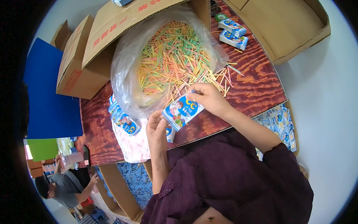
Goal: Packing small blue and white pouches into large cardboard boxes containing filler material.
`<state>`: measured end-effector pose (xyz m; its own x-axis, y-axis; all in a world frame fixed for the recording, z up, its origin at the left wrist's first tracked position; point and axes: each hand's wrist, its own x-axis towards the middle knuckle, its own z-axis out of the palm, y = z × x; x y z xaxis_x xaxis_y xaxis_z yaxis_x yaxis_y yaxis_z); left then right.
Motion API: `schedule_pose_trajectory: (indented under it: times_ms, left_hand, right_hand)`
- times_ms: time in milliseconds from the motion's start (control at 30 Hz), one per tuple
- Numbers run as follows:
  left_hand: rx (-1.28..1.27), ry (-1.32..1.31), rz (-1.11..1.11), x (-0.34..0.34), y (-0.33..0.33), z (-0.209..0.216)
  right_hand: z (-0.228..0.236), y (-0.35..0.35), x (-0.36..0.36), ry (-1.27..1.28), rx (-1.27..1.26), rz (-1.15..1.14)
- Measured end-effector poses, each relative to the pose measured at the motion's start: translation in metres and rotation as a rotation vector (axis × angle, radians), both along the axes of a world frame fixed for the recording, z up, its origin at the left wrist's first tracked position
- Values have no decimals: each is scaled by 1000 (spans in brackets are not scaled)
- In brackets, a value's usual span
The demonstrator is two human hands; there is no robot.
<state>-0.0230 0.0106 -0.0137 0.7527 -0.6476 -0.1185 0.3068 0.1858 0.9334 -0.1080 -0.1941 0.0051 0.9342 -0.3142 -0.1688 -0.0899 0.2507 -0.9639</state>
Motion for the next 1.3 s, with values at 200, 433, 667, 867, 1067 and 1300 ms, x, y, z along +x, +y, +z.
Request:
schedule_pose_trajectory:
  times_ms: [200,433,667,867,1067,1300]
  left_hand:
    - [-146,230,-18,-23,-10,1]
    - [-161,379,361,-21,-10,-8]
    - [394,-446,-98,-10,15,-6]
    - [240,-274,80,-23,5,2]
    - [255,-307,160,-17,6,-8]
    - [325,-700,195,-9,3,2]
  right_hand:
    - [-22,29,6,-142,250,-289]
    - [-19,58,-3,-134,121,-100]
    - [-6,51,-4,-100,-176,194]
    - [-1,59,4,-94,-322,-144]
    - [-4,56,5,-118,-106,-11]
    - [8,29,-1,-53,-453,139]
